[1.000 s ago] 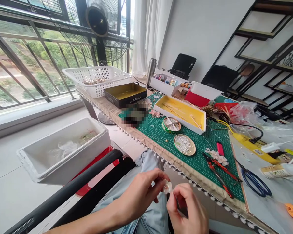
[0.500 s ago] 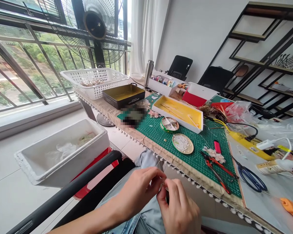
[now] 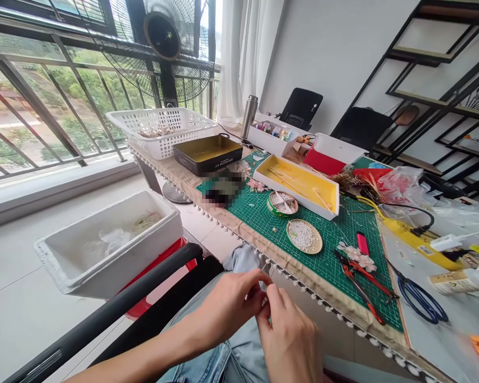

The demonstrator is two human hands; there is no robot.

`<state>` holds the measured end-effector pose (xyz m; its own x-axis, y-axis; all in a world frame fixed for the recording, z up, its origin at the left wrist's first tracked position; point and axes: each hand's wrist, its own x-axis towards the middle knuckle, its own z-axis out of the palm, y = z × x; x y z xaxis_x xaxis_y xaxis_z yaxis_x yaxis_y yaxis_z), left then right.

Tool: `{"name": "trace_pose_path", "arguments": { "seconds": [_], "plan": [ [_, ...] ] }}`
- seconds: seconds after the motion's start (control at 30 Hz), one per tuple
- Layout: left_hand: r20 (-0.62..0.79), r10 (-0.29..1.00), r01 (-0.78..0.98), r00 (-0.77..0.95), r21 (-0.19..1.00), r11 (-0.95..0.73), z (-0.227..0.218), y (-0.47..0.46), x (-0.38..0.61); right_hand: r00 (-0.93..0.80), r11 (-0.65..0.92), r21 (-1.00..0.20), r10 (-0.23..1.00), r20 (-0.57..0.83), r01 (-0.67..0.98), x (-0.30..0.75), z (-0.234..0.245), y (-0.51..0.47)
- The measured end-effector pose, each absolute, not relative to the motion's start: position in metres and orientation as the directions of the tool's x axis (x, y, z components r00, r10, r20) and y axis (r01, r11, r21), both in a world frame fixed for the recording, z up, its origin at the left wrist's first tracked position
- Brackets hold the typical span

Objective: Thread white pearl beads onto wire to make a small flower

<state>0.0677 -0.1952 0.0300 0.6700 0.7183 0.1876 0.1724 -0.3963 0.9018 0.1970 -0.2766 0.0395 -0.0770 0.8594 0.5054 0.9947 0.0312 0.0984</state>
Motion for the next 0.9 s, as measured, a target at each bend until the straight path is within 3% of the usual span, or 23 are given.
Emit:
{"name": "trace_pose_path", "arguments": {
  "seconds": [0.13,0.23,0.3,0.47,0.53,0.63,0.77,0.9],
  "plan": [
    [0.066,0.705,0.102,0.706,0.976,-0.193,0.037,-0.187,0.063,0.072,0.048,-0.22,0.86,0.505,0.974,0.204,0.026,-0.272],
    [0.074,0.718,0.077,0.693,0.981,-0.176,0.036,-0.183,0.06,0.195,0.026,-0.434,0.868,0.456,0.9,0.204,0.018,-0.271],
    [0.109,0.747,0.149,0.656,0.951,-0.269,0.033,-0.183,0.06,0.126,0.071,-0.405,0.888,0.441,0.912,0.204,0.018,-0.269],
    [0.164,0.724,0.257,0.67,0.864,-0.433,0.028,-0.182,0.063,-0.107,0.137,-0.042,0.901,0.42,0.99,0.205,0.028,-0.264],
    [0.152,0.721,0.202,0.676,0.903,-0.379,0.029,-0.179,0.063,-0.065,0.108,-0.066,0.882,0.466,0.992,0.204,0.031,-0.262],
    [0.098,0.729,0.077,0.678,0.976,-0.202,0.031,-0.173,0.061,0.137,0.033,-0.331,0.868,0.478,0.943,0.2,0.028,-0.259],
    [0.031,0.726,-0.08,0.687,0.996,0.034,0.032,-0.168,0.059,0.377,0.016,-0.709,0.838,0.394,0.706,0.194,0.021,-0.257],
    [0.018,0.772,-0.061,0.636,0.998,0.027,0.03,-0.167,0.059,0.418,-0.015,-0.864,0.879,0.228,0.503,0.199,0.02,-0.251]
  ]
}}
